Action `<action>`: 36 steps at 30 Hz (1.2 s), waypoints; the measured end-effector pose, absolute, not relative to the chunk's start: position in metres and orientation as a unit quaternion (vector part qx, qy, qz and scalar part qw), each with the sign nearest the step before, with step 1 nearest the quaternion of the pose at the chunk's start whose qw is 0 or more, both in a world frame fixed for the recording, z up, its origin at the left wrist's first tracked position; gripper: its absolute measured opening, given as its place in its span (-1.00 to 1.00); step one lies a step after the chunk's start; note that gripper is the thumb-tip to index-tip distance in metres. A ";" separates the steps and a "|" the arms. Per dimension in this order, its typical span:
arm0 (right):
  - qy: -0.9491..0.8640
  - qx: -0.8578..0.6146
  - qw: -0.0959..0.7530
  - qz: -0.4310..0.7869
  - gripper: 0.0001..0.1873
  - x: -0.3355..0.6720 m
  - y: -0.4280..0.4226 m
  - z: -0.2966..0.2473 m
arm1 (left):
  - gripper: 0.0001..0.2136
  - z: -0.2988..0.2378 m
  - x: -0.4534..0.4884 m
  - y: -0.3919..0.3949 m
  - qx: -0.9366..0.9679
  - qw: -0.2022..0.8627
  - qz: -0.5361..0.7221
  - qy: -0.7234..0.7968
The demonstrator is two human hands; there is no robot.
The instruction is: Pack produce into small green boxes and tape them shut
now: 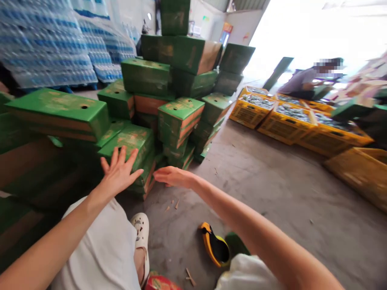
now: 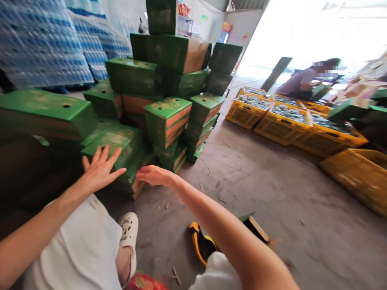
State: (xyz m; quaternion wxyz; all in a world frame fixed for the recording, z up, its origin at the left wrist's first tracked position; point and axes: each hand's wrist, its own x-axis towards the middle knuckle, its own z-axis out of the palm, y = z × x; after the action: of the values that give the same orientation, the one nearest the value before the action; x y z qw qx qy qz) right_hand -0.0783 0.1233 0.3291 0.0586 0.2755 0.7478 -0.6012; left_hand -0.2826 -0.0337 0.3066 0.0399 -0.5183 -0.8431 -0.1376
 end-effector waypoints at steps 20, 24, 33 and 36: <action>0.370 0.805 -0.272 -0.374 -0.41 0.420 -0.039 0.116 | -0.35 0.168 0.108 0.088 -0.797 -0.392 0.035 -0.458; 0.344 0.783 -0.303 -0.420 -0.54 0.421 -0.015 0.117 | -0.50 0.130 0.197 0.107 -0.780 -0.313 0.079 -0.536; 0.652 0.616 -0.021 -0.442 -0.78 0.350 -0.019 0.064 | -0.70 0.148 0.190 0.157 -0.812 -0.190 0.112 -0.540; 0.752 0.568 0.061 -0.329 -0.45 0.293 -0.024 0.028 | -0.72 0.180 0.161 0.172 -0.830 -0.143 0.125 -0.524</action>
State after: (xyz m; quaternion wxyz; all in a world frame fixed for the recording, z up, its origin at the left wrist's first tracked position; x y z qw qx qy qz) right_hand 0.2929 -0.0241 0.0276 0.0610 0.5677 0.7521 -0.3293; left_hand 0.1613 0.1715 0.1802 -0.1434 -0.8301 -0.5242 0.1247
